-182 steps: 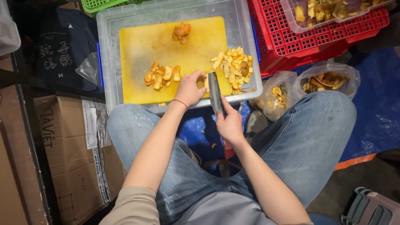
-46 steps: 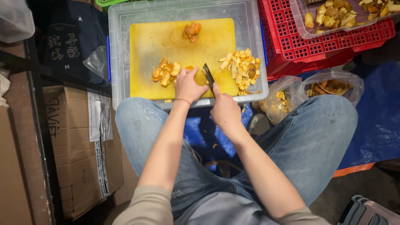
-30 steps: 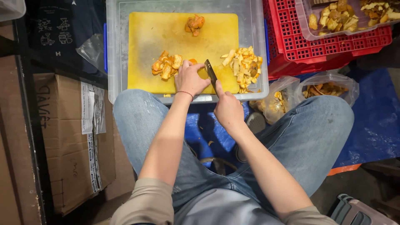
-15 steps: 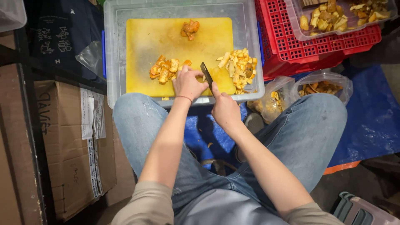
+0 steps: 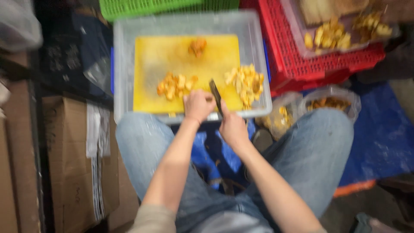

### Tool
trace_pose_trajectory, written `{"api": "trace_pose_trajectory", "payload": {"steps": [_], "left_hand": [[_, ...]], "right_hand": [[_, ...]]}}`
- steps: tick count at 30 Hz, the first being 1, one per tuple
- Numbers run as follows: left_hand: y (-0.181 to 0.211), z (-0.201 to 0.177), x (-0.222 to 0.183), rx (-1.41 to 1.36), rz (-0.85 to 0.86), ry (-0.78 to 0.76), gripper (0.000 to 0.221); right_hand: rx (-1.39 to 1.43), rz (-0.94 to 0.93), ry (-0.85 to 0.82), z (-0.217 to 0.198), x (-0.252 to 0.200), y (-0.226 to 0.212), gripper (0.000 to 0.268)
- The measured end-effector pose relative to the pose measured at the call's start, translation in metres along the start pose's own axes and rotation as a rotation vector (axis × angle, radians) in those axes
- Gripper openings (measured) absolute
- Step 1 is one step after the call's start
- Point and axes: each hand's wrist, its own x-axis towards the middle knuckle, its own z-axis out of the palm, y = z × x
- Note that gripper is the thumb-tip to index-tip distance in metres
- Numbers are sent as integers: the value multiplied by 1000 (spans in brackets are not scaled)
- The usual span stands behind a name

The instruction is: A person is sitting on the floor slicing yellow vegetables on a cutting board using a knife.

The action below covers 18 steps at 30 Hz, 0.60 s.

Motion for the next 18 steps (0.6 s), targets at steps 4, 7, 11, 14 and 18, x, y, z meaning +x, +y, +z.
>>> {"api": "trace_pose_trajectory", "payload": {"steps": [4,7,11,14,18], "left_hand": [[5,-1,6,-15,1,-19,29],[25,-26,-16,31,70,191,22],[23,-18,-12,9,70,155,19],[22,-17,-16,-13,63,160,19],[21,-14,-19,-40,78,152,19]], "right_hand": [[89,-20,45,0,7,10,68],[116,34,127,9,3,13,69],[55,103,72,27,3,29,72],[126,122,82,45,0,42,72],[231,45,137,34,-14,48,66]]}}
